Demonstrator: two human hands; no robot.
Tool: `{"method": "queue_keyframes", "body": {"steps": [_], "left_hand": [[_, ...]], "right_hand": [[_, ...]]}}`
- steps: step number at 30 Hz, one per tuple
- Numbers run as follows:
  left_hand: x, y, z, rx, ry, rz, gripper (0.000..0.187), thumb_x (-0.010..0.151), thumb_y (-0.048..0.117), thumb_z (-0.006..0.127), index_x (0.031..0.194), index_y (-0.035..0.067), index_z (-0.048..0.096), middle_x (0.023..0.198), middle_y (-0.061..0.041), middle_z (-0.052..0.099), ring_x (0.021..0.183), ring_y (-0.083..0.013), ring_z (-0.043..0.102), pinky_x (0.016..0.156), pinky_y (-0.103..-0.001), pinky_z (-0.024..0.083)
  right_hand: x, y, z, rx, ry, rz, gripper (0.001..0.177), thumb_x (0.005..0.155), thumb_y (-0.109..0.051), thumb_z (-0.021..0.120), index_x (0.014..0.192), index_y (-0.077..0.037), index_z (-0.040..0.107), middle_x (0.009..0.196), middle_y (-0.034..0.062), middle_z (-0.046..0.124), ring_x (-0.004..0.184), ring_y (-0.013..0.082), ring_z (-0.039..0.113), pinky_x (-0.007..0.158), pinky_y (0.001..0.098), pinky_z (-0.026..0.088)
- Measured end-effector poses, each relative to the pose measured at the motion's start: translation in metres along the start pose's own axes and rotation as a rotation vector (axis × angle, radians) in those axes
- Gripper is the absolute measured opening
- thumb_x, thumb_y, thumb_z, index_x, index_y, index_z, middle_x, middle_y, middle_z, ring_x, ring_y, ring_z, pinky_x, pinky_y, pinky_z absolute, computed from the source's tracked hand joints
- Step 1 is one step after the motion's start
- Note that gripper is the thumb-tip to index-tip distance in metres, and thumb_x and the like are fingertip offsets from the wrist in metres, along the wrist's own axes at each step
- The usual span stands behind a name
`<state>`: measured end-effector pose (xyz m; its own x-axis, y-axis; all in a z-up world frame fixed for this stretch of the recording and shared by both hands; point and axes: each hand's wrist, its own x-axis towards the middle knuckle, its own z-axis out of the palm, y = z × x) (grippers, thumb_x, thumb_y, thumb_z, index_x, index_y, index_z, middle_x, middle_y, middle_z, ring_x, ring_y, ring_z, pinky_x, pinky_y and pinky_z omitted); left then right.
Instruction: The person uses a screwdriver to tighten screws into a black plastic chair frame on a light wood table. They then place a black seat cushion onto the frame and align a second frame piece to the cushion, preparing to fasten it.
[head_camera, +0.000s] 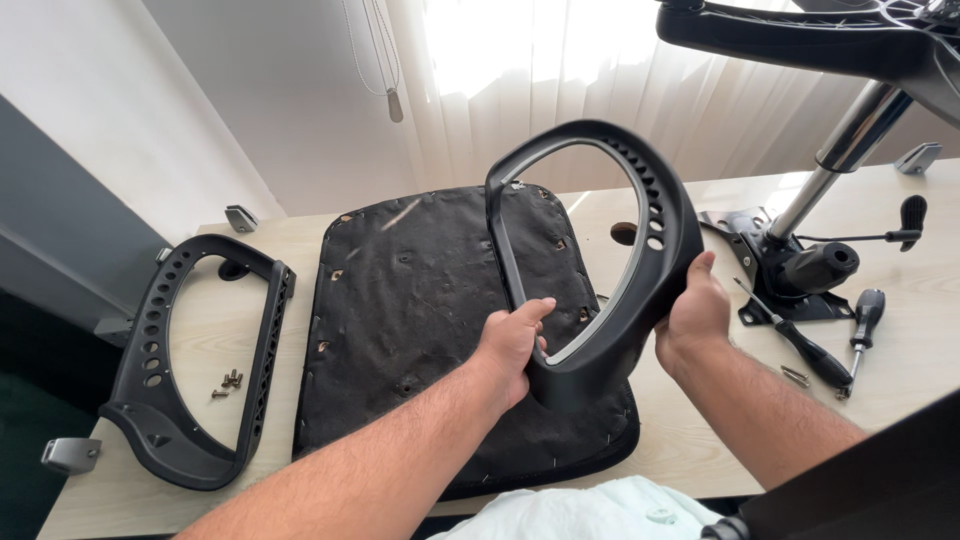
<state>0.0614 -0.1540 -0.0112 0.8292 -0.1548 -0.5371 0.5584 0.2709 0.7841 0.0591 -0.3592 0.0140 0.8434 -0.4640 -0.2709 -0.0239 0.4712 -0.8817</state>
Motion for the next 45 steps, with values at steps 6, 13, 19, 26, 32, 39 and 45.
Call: {"method": "queue_keyframes", "body": {"steps": [6,13,19,26,32,39,45], "left_hand": [[-0.008,0.021,0.003,0.169,0.038,-0.012,0.04,0.087,0.029,0.07,0.107,-0.002,0.053,0.093,-0.013,0.055,0.087,-0.0224,0.058,0.083,-0.05,0.059],[-0.024,0.033,0.023,0.377,0.076,0.028,0.052,0.088,0.023,0.07,0.128,-0.001,0.048,0.116,-0.02,0.061,0.106,-0.0263,0.068,0.09,-0.043,0.06],[-0.043,0.027,0.058,0.363,-0.014,0.124,0.043,0.091,0.022,0.065,0.125,0.0,0.05,0.111,-0.014,0.064,0.097,-0.0211,0.071,0.075,-0.035,0.063],[-0.042,0.018,0.062,0.297,-0.267,0.029,0.07,0.091,0.014,0.073,0.138,0.008,0.022,0.124,-0.017,0.054,0.116,-0.0199,0.064,0.098,-0.036,0.06],[-0.025,0.015,0.052,0.259,-0.498,0.142,0.068,0.087,0.013,0.07,0.144,0.007,0.034,0.126,-0.011,0.053,0.116,-0.0203,0.064,0.103,-0.038,0.058],[-0.035,0.035,0.012,0.673,-0.363,0.09,0.051,0.093,0.022,0.071,0.139,0.011,0.055,0.112,-0.004,0.064,0.108,-0.0145,0.064,0.097,-0.035,0.055],[-0.055,0.017,-0.024,0.862,-0.276,-0.003,0.045,0.093,0.021,0.069,0.136,0.012,0.058,0.11,-0.006,0.066,0.107,-0.0146,0.065,0.097,-0.037,0.057]], "right_hand": [[0.021,0.008,-0.013,-0.532,-0.001,0.068,0.055,0.104,-0.035,0.053,0.148,-0.007,0.033,0.133,0.0161,0.054,0.126,0.0277,0.053,0.109,0.0451,0.041],[-0.011,-0.003,0.014,-1.002,-0.195,-0.599,0.064,0.091,-0.024,0.071,0.146,-0.002,0.048,0.145,0.021,0.048,0.134,0.0298,0.047,0.109,0.0416,0.043],[-0.04,-0.01,0.054,-0.893,-0.466,0.037,0.039,0.095,-0.025,0.067,0.127,-0.003,0.065,0.108,0.0084,0.075,0.105,0.0179,0.07,0.099,0.0366,0.054],[-0.025,-0.022,0.031,-0.522,-0.497,0.154,0.03,0.094,-0.007,0.064,0.122,0.005,0.067,0.1,0.0131,0.074,0.084,0.0188,0.072,0.078,0.0337,0.061],[-0.018,-0.033,0.01,-0.411,-0.523,0.174,0.029,0.095,-0.006,0.062,0.122,0.004,0.065,0.099,0.0117,0.075,0.084,0.0172,0.073,0.078,0.0321,0.062],[-0.016,-0.036,0.015,-0.465,-0.477,0.163,0.027,0.096,-0.007,0.06,0.12,0.003,0.067,0.099,0.0135,0.075,0.081,0.0183,0.072,0.075,0.0323,0.061],[-0.018,-0.032,0.019,-0.576,-0.411,0.145,0.028,0.096,-0.007,0.061,0.122,0.003,0.066,0.097,0.0154,0.075,0.075,0.0193,0.07,0.065,0.0353,0.059]]}}
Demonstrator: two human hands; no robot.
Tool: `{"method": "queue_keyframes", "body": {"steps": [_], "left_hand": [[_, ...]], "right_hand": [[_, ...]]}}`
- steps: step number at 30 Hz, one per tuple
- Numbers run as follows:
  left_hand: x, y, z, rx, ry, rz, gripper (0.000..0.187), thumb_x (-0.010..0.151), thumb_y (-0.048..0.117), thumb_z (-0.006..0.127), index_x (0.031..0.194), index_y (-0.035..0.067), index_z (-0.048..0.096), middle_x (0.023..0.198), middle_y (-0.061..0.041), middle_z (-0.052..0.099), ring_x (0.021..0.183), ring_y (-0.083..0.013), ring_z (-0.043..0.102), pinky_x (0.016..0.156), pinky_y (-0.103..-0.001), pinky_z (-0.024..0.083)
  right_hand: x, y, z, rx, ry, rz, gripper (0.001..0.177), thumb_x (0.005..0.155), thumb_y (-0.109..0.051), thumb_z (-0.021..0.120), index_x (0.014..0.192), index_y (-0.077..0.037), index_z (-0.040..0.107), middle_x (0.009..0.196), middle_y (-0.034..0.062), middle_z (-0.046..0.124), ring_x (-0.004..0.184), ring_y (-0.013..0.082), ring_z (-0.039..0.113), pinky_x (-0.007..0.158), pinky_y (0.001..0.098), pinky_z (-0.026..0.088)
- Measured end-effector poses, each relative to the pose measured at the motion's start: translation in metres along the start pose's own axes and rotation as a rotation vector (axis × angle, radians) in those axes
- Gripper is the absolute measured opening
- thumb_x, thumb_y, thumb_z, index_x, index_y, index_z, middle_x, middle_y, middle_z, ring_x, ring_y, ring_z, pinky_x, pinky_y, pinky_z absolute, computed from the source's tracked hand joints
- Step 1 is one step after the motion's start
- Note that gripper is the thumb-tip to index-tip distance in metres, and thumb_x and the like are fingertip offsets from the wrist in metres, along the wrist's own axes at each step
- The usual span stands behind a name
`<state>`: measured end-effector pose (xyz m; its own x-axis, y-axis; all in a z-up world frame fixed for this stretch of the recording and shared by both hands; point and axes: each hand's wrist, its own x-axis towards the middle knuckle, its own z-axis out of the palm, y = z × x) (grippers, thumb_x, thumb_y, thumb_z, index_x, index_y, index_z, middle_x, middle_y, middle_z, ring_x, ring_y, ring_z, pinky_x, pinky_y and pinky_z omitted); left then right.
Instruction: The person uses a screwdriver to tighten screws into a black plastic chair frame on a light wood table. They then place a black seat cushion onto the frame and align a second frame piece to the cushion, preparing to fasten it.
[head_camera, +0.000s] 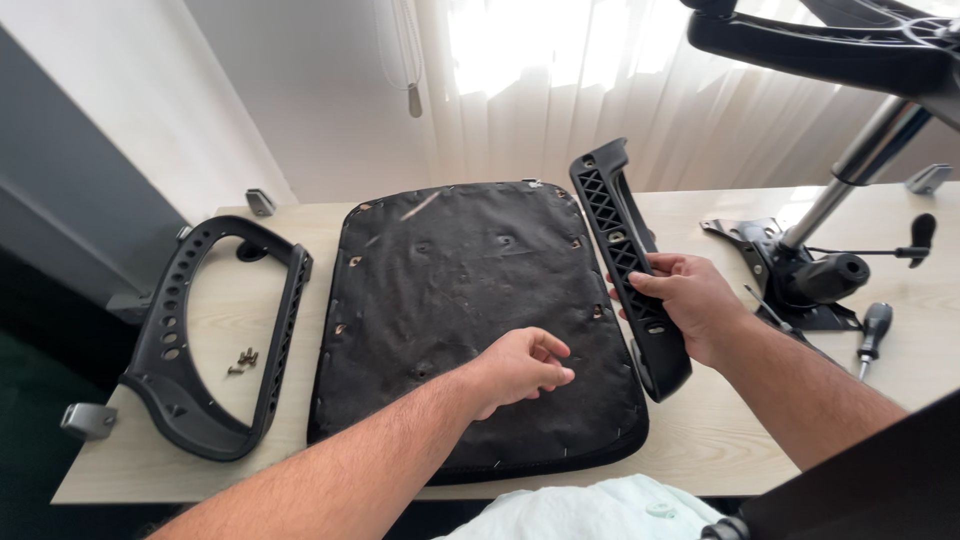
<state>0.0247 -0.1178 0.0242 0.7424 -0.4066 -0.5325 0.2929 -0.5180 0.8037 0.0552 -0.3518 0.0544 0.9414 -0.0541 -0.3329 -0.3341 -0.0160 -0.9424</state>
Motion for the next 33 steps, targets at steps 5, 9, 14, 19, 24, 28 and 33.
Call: {"method": "queue_keyframes", "body": {"steps": [5,9,14,19,24,28,33], "left_hand": [[-0.009,-0.03,-0.007,0.21,0.166,-0.025,0.038,0.094,0.021,0.071,0.13,0.01,0.062,0.112,-0.005,0.064,0.109,-0.0137,0.063,0.097,-0.036,0.057],[-0.007,-0.042,-0.016,0.511,0.29,-0.044,0.031,0.096,0.029,0.07,0.121,0.011,0.066,0.109,-0.005,0.069,0.104,-0.0146,0.068,0.093,-0.034,0.058],[-0.008,-0.046,-0.016,0.66,0.267,-0.059,0.029,0.097,0.032,0.07,0.119,0.014,0.063,0.108,-0.006,0.069,0.102,-0.0175,0.07,0.089,-0.036,0.061],[-0.005,-0.038,-0.011,0.789,0.215,-0.049,0.034,0.096,0.04,0.071,0.115,0.013,0.063,0.111,-0.005,0.067,0.105,-0.0184,0.068,0.09,-0.038,0.06],[0.004,-0.036,-0.009,0.794,0.377,0.083,0.043,0.094,0.042,0.07,0.123,0.014,0.056,0.115,-0.006,0.062,0.11,-0.0189,0.063,0.094,-0.038,0.056],[0.016,-0.037,-0.014,0.804,0.351,0.031,0.038,0.096,0.044,0.066,0.118,0.014,0.059,0.113,-0.003,0.061,0.108,-0.016,0.064,0.092,-0.037,0.058],[0.025,-0.048,-0.011,0.829,0.331,0.051,0.034,0.098,0.044,0.062,0.105,0.011,0.066,0.11,-0.003,0.059,0.104,-0.0151,0.064,0.09,-0.035,0.059]], "right_hand": [[-0.002,0.001,0.008,0.011,0.062,0.01,0.043,0.096,-0.006,0.061,0.137,0.004,0.05,0.097,0.0173,0.073,0.077,0.0204,0.071,0.066,0.0375,0.062],[-0.001,-0.002,0.01,-0.01,0.048,0.015,0.046,0.095,-0.007,0.062,0.138,0.005,0.05,0.097,0.0162,0.073,0.079,0.02,0.072,0.068,0.0361,0.062],[-0.001,-0.003,0.009,-0.052,0.044,0.009,0.042,0.095,-0.007,0.061,0.135,0.005,0.055,0.097,0.0168,0.075,0.079,0.02,0.071,0.068,0.0345,0.061],[-0.005,-0.001,0.018,-0.034,0.024,-0.004,0.035,0.096,-0.007,0.061,0.128,0.005,0.063,0.095,0.0169,0.075,0.075,0.0192,0.073,0.066,0.0319,0.062],[-0.009,0.0,0.03,-0.094,0.048,0.001,0.033,0.097,-0.01,0.061,0.127,0.003,0.065,0.091,0.0135,0.075,0.072,0.0161,0.071,0.064,0.0292,0.062],[-0.01,-0.002,0.035,-0.163,0.13,0.011,0.031,0.099,-0.011,0.06,0.127,0.003,0.063,0.089,0.0102,0.074,0.073,0.0142,0.072,0.064,0.027,0.063],[-0.01,-0.007,0.027,-0.097,0.124,-0.003,0.032,0.099,-0.01,0.059,0.127,0.005,0.063,0.088,0.0141,0.074,0.071,0.018,0.071,0.06,0.0317,0.062]]}}
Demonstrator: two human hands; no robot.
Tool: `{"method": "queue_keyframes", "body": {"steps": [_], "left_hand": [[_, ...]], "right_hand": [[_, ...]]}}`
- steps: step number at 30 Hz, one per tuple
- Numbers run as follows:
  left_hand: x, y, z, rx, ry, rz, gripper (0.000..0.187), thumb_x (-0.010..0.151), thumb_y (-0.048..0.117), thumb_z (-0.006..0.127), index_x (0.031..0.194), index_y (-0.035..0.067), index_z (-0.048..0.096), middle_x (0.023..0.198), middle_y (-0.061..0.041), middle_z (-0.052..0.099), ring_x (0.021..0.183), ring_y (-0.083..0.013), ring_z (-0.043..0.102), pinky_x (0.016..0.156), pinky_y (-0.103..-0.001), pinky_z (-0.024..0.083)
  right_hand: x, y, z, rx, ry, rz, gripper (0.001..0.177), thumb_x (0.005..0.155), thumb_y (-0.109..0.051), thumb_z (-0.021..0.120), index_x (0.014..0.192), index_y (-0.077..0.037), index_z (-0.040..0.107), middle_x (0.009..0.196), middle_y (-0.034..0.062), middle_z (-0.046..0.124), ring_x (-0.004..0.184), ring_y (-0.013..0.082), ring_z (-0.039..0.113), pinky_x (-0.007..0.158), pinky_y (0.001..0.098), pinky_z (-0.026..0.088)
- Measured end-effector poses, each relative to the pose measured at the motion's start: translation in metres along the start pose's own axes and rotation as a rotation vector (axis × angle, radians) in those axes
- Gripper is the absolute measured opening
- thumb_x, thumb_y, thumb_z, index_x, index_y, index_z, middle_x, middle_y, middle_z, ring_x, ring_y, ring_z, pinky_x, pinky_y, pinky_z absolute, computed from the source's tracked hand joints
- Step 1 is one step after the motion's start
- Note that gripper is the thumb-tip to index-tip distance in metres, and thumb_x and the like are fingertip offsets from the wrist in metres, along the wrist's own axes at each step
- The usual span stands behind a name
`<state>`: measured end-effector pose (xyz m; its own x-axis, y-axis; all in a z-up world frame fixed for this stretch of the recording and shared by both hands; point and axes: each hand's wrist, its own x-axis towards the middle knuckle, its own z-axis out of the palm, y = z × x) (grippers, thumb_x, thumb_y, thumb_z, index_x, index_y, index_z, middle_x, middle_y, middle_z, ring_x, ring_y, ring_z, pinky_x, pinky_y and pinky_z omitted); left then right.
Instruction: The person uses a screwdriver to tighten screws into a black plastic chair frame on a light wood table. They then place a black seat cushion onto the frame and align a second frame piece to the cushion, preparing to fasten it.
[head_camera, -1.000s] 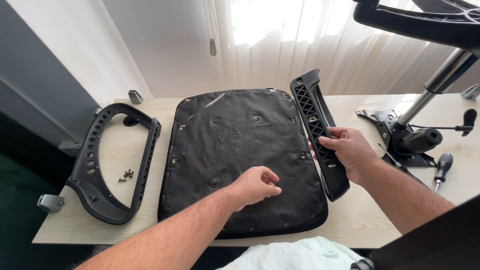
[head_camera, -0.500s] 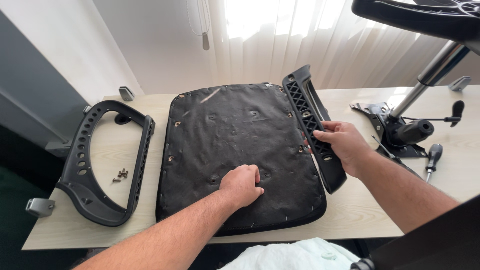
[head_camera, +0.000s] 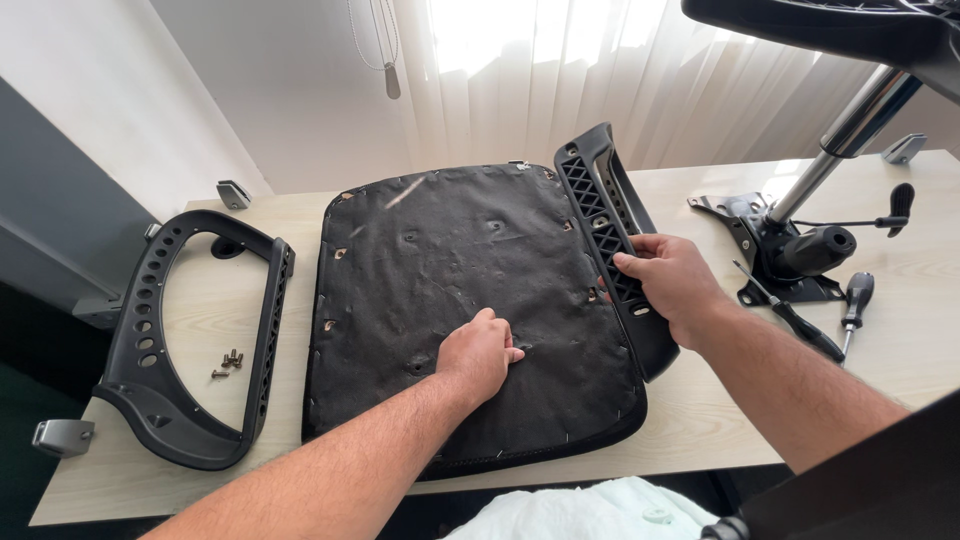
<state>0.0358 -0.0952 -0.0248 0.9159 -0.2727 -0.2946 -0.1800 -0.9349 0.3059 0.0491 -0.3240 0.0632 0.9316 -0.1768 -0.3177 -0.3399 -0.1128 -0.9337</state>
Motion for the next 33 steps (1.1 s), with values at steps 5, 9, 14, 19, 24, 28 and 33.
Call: {"method": "queue_keyframes", "body": {"steps": [5,9,14,19,24,28,33], "left_hand": [[0.002,0.001,0.003,0.02,-0.01,0.036,0.032,0.104,0.04,0.059,0.109,0.009,0.064,0.115,-0.006,0.058,0.109,-0.017,0.062,0.094,-0.037,0.057],[-0.004,0.013,-0.005,0.004,0.04,0.176,0.034,0.096,0.038,0.069,0.117,0.012,0.06,0.116,-0.006,0.057,0.115,-0.0201,0.056,0.102,-0.04,0.051],[-0.006,0.048,-0.011,0.066,-0.065,0.303,0.044,0.09,0.046,0.075,0.118,0.015,0.059,0.116,-0.005,0.057,0.117,-0.0208,0.054,0.103,-0.042,0.048],[0.008,0.06,-0.011,0.009,-0.003,0.251,0.052,0.085,0.051,0.077,0.114,0.012,0.06,0.11,-0.005,0.062,0.11,-0.0209,0.062,0.097,-0.04,0.053],[0.023,0.062,-0.004,-0.013,-0.044,0.122,0.053,0.09,0.056,0.07,0.113,0.009,0.062,0.103,-0.007,0.069,0.101,-0.0213,0.07,0.088,-0.039,0.06],[0.025,0.074,-0.001,0.032,-0.027,0.041,0.057,0.096,0.058,0.062,0.118,0.006,0.059,0.103,-0.011,0.071,0.101,-0.0256,0.072,0.083,-0.04,0.062],[0.031,0.077,-0.008,0.01,-0.05,-0.11,0.079,0.097,0.06,0.056,0.146,0.003,0.031,0.102,-0.014,0.071,0.092,-0.0242,0.075,0.072,-0.034,0.065]], "right_hand": [[0.002,-0.001,-0.012,0.031,-0.008,-0.012,0.032,0.098,-0.01,0.06,0.127,0.003,0.062,0.091,0.0158,0.075,0.074,0.0179,0.072,0.061,0.0303,0.061],[0.005,0.0,-0.02,0.055,-0.017,0.006,0.031,0.098,-0.011,0.06,0.126,0.002,0.063,0.09,0.0162,0.075,0.074,0.018,0.073,0.06,0.0303,0.06],[0.01,0.005,-0.031,0.08,-0.044,0.009,0.029,0.098,-0.011,0.061,0.123,0.002,0.065,0.087,0.0145,0.074,0.073,0.0181,0.072,0.059,0.0298,0.058],[0.013,0.012,-0.029,0.073,-0.071,-0.007,0.025,0.096,-0.008,0.062,0.117,0.003,0.067,0.088,0.0123,0.074,0.071,0.0173,0.072,0.062,0.0297,0.061],[0.009,0.011,-0.019,-0.043,-0.016,-0.022,0.023,0.097,-0.009,0.061,0.116,0.001,0.068,0.09,0.0085,0.074,0.071,0.0121,0.071,0.063,0.0275,0.062],[0.012,0.003,-0.019,-0.008,-0.008,-0.004,0.022,0.098,-0.009,0.06,0.117,0.002,0.066,0.089,0.0093,0.071,0.069,0.0141,0.069,0.061,0.0299,0.06],[0.016,0.004,-0.023,-0.046,-0.035,0.0,0.023,0.098,-0.01,0.061,0.116,0.003,0.066,0.088,0.0095,0.071,0.07,0.014,0.07,0.062,0.0302,0.061]]}}
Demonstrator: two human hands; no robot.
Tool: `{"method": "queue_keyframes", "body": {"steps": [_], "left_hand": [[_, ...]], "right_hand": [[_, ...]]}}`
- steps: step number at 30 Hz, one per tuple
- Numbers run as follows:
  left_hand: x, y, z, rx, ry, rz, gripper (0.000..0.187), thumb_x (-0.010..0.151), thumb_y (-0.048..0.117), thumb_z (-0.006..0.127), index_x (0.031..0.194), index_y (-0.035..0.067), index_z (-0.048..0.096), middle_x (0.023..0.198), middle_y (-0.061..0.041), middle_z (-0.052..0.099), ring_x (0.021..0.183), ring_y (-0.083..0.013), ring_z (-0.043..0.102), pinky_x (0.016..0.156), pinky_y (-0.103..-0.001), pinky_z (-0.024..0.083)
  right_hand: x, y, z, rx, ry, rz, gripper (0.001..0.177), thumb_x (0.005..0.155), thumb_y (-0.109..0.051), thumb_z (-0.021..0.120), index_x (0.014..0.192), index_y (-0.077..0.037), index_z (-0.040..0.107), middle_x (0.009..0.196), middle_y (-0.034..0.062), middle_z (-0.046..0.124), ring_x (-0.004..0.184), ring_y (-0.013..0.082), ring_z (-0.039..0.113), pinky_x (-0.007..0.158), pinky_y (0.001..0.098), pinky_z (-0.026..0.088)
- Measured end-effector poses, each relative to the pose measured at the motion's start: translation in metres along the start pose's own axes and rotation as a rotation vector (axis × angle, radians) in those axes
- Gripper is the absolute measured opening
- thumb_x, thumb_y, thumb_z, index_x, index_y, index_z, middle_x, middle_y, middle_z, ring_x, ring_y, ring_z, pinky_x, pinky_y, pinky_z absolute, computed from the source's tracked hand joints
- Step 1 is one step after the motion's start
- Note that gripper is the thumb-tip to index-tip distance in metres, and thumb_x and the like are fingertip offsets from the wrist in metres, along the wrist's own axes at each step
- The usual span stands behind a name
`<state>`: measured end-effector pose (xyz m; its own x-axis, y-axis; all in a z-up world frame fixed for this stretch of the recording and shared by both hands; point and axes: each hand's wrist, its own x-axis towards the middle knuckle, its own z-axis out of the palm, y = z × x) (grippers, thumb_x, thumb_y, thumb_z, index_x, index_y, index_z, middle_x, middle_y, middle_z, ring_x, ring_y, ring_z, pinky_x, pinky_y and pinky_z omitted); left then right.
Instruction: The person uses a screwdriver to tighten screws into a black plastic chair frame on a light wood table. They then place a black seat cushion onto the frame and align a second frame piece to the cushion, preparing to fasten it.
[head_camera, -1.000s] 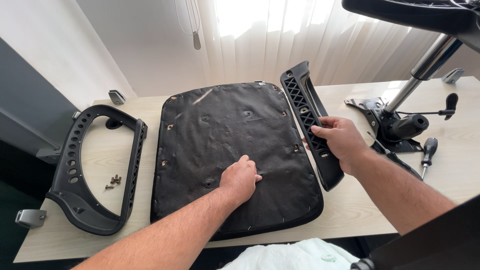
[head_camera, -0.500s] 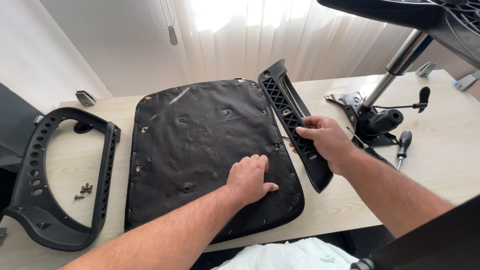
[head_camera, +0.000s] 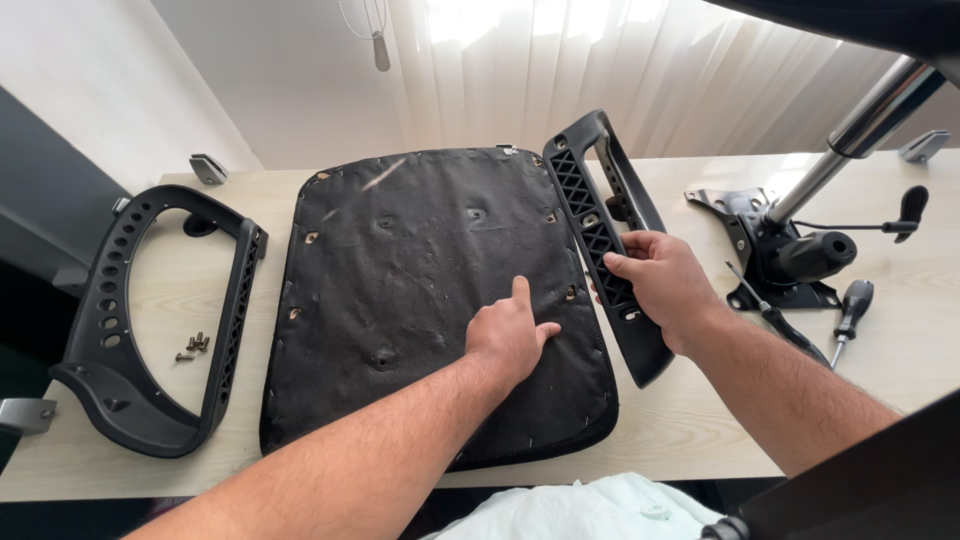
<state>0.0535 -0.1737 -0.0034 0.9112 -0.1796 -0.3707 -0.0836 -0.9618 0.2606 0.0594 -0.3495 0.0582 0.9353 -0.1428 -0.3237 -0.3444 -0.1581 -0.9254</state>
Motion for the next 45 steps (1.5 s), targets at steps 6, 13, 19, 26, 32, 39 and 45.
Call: {"method": "queue_keyframes", "body": {"steps": [6,13,19,26,32,39,45], "left_hand": [[0.02,-0.003,0.013,0.005,0.026,0.015,0.038,0.109,0.041,0.042,0.119,0.006,0.055,0.094,-0.014,0.073,0.09,-0.0242,0.077,0.072,-0.037,0.066],[0.024,-0.02,0.018,-0.041,0.158,0.163,0.023,0.107,0.028,0.052,0.11,0.006,0.06,0.091,-0.013,0.074,0.086,-0.0279,0.075,0.076,-0.042,0.062],[-0.011,-0.059,0.003,-0.11,0.23,0.05,0.045,0.091,0.052,0.066,0.113,0.014,0.061,0.113,-0.006,0.069,0.115,-0.0245,0.064,0.101,-0.045,0.052],[-0.011,-0.114,0.005,0.094,0.221,-0.102,0.095,0.088,0.081,0.044,0.161,0.026,0.015,0.168,-0.005,0.009,0.156,-0.0248,-0.002,0.123,-0.063,0.002],[-0.003,-0.129,0.024,0.164,0.234,-0.046,0.09,0.092,0.08,0.027,0.162,0.027,0.008,0.171,-0.005,0.003,0.156,-0.0256,-0.005,0.123,-0.063,-0.001],[-0.002,-0.131,0.027,0.183,0.263,-0.026,0.087,0.094,0.078,0.026,0.162,0.026,0.011,0.17,-0.006,0.005,0.156,-0.0264,-0.002,0.123,-0.063,0.0],[-0.007,-0.133,0.024,0.155,0.264,-0.014,0.085,0.094,0.076,0.029,0.162,0.027,0.013,0.17,-0.005,0.007,0.156,-0.0255,0.0,0.124,-0.061,0.001]], "right_hand": [[0.004,0.012,0.001,-0.089,-0.037,-0.023,0.024,0.097,-0.011,0.063,0.117,0.001,0.068,0.09,0.0076,0.073,0.075,0.0133,0.069,0.068,0.0299,0.058],[0.003,0.011,0.007,-0.183,0.001,0.016,0.026,0.098,-0.014,0.061,0.121,-0.002,0.066,0.094,0.0094,0.072,0.081,0.015,0.069,0.072,0.0314,0.06],[0.014,0.009,0.012,-0.292,0.224,-0.055,0.029,0.097,-0.012,0.066,0.123,0.001,0.067,0.101,0.0107,0.071,0.089,0.0189,0.069,0.075,0.0332,0.056],[0.035,0.027,0.015,-0.139,0.189,-0.051,0.028,0.095,-0.011,0.067,0.119,0.002,0.067,0.101,0.0101,0.07,0.089,0.0189,0.068,0.077,0.0335,0.055],[0.042,0.049,0.021,-0.182,0.163,0.009,0.03,0.094,-0.012,0.069,0.12,0.0,0.064,0.102,0.0091,0.067,0.09,0.0184,0.066,0.077,0.0348,0.055],[0.054,0.033,0.022,-0.223,0.016,0.31,0.045,0.094,-0.035,0.062,0.128,-0.006,0.064,0.114,0.0149,0.072,0.104,0.0281,0.067,0.092,0.0476,0.051],[0.069,0.02,0.017,-0.087,-0.16,0.488,0.075,0.087,-0.067,0.061,0.128,-0.004,0.064,0.118,0.0175,0.073,0.114,0.0288,0.067,0.101,0.0451,0.048]]}}
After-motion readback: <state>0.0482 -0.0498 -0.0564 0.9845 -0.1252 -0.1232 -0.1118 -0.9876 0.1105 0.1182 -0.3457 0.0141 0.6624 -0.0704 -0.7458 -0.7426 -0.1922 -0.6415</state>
